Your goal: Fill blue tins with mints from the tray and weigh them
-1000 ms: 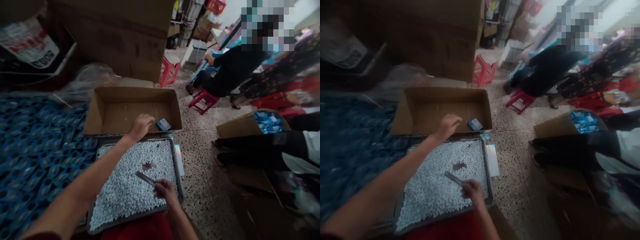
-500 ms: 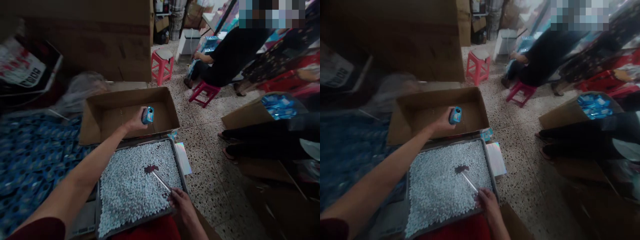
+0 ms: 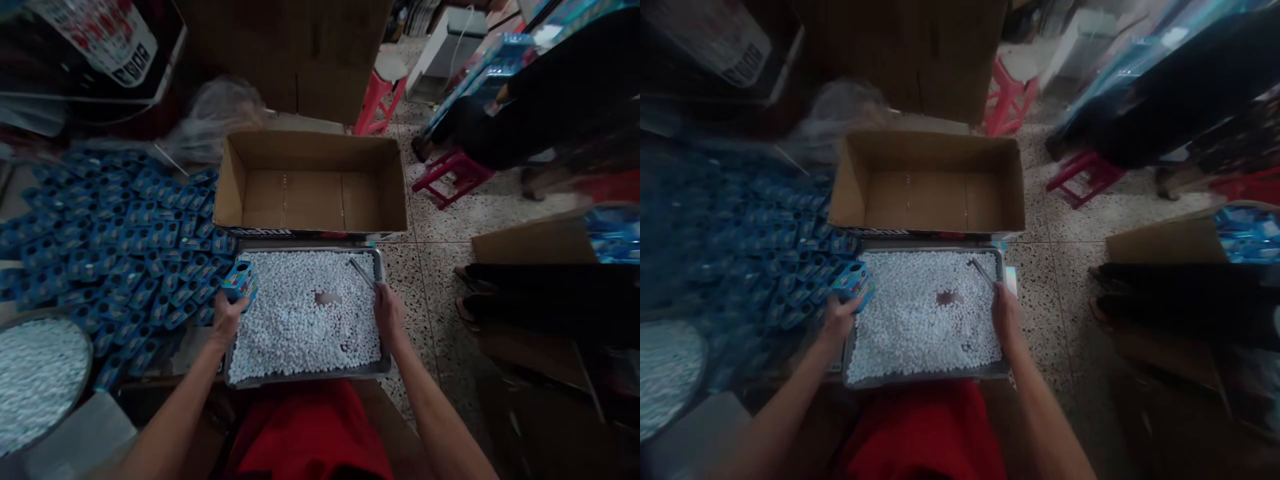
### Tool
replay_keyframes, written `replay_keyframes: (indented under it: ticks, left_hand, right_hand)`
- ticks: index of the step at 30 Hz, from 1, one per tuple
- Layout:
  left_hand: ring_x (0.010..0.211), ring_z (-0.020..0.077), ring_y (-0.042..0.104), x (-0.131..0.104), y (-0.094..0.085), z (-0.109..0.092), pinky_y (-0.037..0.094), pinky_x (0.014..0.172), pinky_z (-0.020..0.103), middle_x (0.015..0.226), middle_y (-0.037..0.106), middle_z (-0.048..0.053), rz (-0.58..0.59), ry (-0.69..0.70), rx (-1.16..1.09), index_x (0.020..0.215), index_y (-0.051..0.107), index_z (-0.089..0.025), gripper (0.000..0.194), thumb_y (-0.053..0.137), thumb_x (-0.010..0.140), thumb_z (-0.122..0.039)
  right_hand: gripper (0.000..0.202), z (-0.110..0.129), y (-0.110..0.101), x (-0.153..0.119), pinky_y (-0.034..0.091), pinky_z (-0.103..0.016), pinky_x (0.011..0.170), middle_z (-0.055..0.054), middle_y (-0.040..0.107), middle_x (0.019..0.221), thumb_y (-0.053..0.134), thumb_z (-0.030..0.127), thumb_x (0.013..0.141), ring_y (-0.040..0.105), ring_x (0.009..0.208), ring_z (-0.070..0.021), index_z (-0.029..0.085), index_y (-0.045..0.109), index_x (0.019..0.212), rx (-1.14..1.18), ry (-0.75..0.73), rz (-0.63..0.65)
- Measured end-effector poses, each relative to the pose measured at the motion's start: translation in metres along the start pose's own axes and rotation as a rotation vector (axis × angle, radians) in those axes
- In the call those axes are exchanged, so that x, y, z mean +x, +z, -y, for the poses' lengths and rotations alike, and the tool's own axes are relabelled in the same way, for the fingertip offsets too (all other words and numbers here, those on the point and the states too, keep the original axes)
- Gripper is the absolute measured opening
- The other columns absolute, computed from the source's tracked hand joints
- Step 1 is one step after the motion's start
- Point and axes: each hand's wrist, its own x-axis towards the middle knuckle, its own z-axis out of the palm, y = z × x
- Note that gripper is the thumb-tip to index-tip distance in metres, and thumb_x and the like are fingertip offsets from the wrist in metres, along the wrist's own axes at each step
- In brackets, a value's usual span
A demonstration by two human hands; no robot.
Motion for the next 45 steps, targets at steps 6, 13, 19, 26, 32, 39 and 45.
replay_keyframes:
  ticks: [6, 13, 19, 26, 32, 39, 45]
  left_hand:
    - [0.08, 0.0248, 0.068, 0.05, 0.011, 0.034, 0.059, 0.087, 0.043, 0.082, 0.071, 0.005, -0.047, 0.211, 0.275, 0.085, 0.068, -0.017, 0.033, 0.078, 0.069, -0.044]
    - [0.117, 0.0316, 0.063, 0.088, 0.036, 0.055, 0.047, 0.11, 0.053, 0.118, 0.071, 0.009, 0.275, 0.613, 0.403, 0.117, 0.069, -0.024, 0.046, 0.076, 0.073, -0.037]
    - [0.121, 0.0316, 0.062, 0.05, 0.074, 0.075, 0.046, 0.113, 0.052, 0.124, 0.07, 0.009, 0.384, 0.537, 0.388, 0.118, 0.068, -0.022, 0.05, 0.075, 0.069, -0.034]
    - [0.101, 0.0268, 0.07, -0.012, 0.109, 0.07, 0.059, 0.093, 0.047, 0.115, 0.071, 0.009, 0.423, 0.267, 0.127, 0.122, 0.062, -0.021, 0.047, 0.073, 0.079, -0.034]
    - [0.12, 0.0274, 0.063, 0.012, 0.067, 0.029, 0.05, 0.108, 0.046, 0.124, 0.07, 0.008, 0.306, 0.518, 0.315, 0.117, 0.07, -0.023, 0.039, 0.071, 0.078, -0.02]
    - [0.114, 0.0253, 0.065, 0.036, 0.043, 0.003, 0.049, 0.104, 0.041, 0.115, 0.075, 0.004, 0.336, 0.68, 0.413, 0.11, 0.074, -0.023, 0.046, 0.057, 0.072, -0.003]
    - [0.119, 0.0249, 0.062, 0.032, 0.045, 0.006, 0.045, 0.108, 0.043, 0.118, 0.074, 0.006, 0.344, 0.687, 0.388, 0.112, 0.073, -0.023, 0.044, 0.057, 0.076, -0.005]
  right_hand:
    - [0.021, 0.025, 0.033, 0.016, 0.038, -0.029, 0.072, -0.014, 0.074, 0.089, 0.044, 0.022, 0.106, 0.068, 0.086, -0.0227, 0.013, 0.063, 0.107, -0.386, -0.15, 0.307]
    - [0.029, 0.05, 0.036, 0.02, 0.045, -0.034, 0.078, -0.018, 0.073, 0.097, 0.036, 0.01, 0.104, 0.068, 0.094, -0.0259, 0.011, 0.063, 0.114, -0.41, -0.169, 0.439]
    - [0.041, 0.086, 0.062, -0.015, 0.045, -0.034, 0.09, -0.018, 0.072, 0.111, 0.038, 0.004, 0.098, 0.063, 0.107, -0.0264, 0.01, 0.059, 0.133, -0.286, -0.253, 0.532]
    - [0.04, 0.103, 0.076, -0.038, 0.043, -0.028, 0.075, -0.014, 0.075, 0.098, 0.052, 0.009, 0.086, 0.067, 0.087, -0.0239, 0.011, 0.065, 0.124, -0.162, -0.084, 0.52]
    - [0.034, 0.093, 0.026, -0.047, 0.041, -0.023, 0.068, -0.002, 0.071, 0.08, 0.053, 0.014, 0.078, 0.062, 0.075, -0.019, 0.018, 0.072, 0.105, 0.074, -0.082, 0.523]
    - [0.027, 0.124, -0.027, -0.043, 0.041, -0.021, 0.063, 0.002, 0.066, 0.073, 0.051, 0.014, 0.069, 0.06, 0.07, -0.0156, 0.019, 0.07, 0.087, 0.611, -0.099, 0.694]
    - [0.008, 0.147, -0.039, -0.02, 0.032, -0.019, 0.048, 0.005, 0.056, 0.055, 0.057, 0.017, 0.067, 0.051, 0.05, -0.01, 0.017, 0.064, 0.071, 0.632, -0.022, 0.869]
